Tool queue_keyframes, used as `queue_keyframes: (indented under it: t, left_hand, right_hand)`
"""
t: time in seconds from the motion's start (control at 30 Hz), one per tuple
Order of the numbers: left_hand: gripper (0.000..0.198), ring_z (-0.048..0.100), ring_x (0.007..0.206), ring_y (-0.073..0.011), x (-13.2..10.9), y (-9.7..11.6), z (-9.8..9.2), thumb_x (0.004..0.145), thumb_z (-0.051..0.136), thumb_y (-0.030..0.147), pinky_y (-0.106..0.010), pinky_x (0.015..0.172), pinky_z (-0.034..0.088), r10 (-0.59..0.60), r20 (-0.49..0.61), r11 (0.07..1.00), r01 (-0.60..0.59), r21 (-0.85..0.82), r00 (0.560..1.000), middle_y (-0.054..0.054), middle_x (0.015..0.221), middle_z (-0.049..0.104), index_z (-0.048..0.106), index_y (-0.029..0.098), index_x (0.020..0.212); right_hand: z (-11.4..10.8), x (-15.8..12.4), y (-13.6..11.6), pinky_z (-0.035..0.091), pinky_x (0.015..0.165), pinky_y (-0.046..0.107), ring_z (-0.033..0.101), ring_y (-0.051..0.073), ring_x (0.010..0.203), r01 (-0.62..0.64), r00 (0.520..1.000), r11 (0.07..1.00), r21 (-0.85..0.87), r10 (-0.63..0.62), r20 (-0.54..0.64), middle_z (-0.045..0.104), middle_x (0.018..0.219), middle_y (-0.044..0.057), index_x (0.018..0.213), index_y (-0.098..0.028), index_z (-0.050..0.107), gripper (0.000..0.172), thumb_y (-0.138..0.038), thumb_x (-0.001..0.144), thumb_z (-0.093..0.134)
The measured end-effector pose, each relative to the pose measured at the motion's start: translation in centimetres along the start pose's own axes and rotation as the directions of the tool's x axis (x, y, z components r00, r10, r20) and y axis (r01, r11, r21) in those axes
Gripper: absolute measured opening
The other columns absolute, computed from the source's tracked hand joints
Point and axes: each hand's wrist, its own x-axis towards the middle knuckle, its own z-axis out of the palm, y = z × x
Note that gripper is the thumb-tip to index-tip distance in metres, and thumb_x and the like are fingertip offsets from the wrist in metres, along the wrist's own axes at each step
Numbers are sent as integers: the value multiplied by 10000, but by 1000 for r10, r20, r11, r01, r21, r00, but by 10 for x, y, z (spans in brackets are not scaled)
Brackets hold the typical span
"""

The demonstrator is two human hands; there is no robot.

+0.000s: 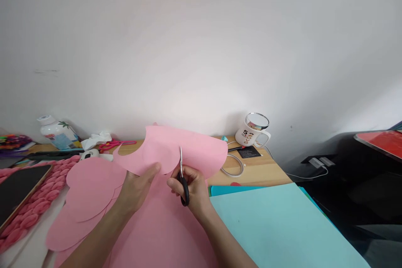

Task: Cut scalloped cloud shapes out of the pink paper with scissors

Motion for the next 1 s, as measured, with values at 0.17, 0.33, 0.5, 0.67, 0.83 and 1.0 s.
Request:
queue_keyframes:
  t: [0.17, 0.33, 0.5, 0.67, 0.83, 1.0]
  left_hand:
    - [206, 575, 842, -194, 0, 3, 3, 747, 632, 246, -358, 811, 465, -5, -8, 1000, 5, -9, 1000, -24, 767, 632, 618, 168, 937]
    - [82, 544, 700, -156, 0, 5, 5, 761, 621, 257, -292, 640, 475, -19, 39, 999, 21, -30, 999, 1, 715, 584, 603, 186, 798]
    - [64, 530, 643, -147, -1, 6, 1, 743, 625, 230, -289, 628, 464, -31, 44, 998, 29, 50, 999, 9, 658, 566, 585, 182, 731]
    - [24, 565, 657, -158, 1, 6, -4, 753, 601, 202, -297, 644, 480, -25, 94, 994, 14, 110, 995, -4, 682, 606, 600, 179, 748]
    - [39, 562, 661, -159, 2, 8, -5, 748, 609, 201, -305, 638, 483, -41, 98, 994, 31, 107, 994, -6, 707, 608, 601, 180, 780]
    - [50, 565, 662, -159, 3, 9, -5, 745, 614, 227, -296, 641, 474, -44, 77, 987, 32, 157, 996, -8, 700, 615, 607, 179, 757]
  right_hand:
    - [1, 0, -2, 340, 443, 233, 441, 111, 446, 20, 1000, 1000, -9, -20, 16, 450, 447, -51, 586, -185, 506, 289, -405, 693, 659]
    - [3, -1, -5, 343, 437, 233, 432, 108, 439, 23, 999, 999, -26, -22, 31, 446, 458, -44, 577, -181, 515, 328, -454, 680, 665]
    - [1, 0, -6, 358, 472, 243, 427, 116, 510, 10, 1000, 1000, -10, -9, 10, 490, 554, -28, 703, -180, 566, 322, -462, 638, 708]
    - [0, 1, -6, 294, 477, 234, 362, 111, 555, 43, 999, 999, -12, -42, 25, 432, 594, -32, 699, -177, 552, 323, -443, 635, 722]
    - [1, 0, -7, 269, 473, 238, 349, 114, 556, 45, 999, 999, -14, -45, 29, 426, 594, -27, 684, -176, 539, 320, -456, 664, 693]
    - [1, 1, -7, 300, 466, 237, 365, 113, 533, 59, 998, 998, -26, -58, 15, 444, 575, -27, 665, -177, 555, 319, -466, 659, 692]
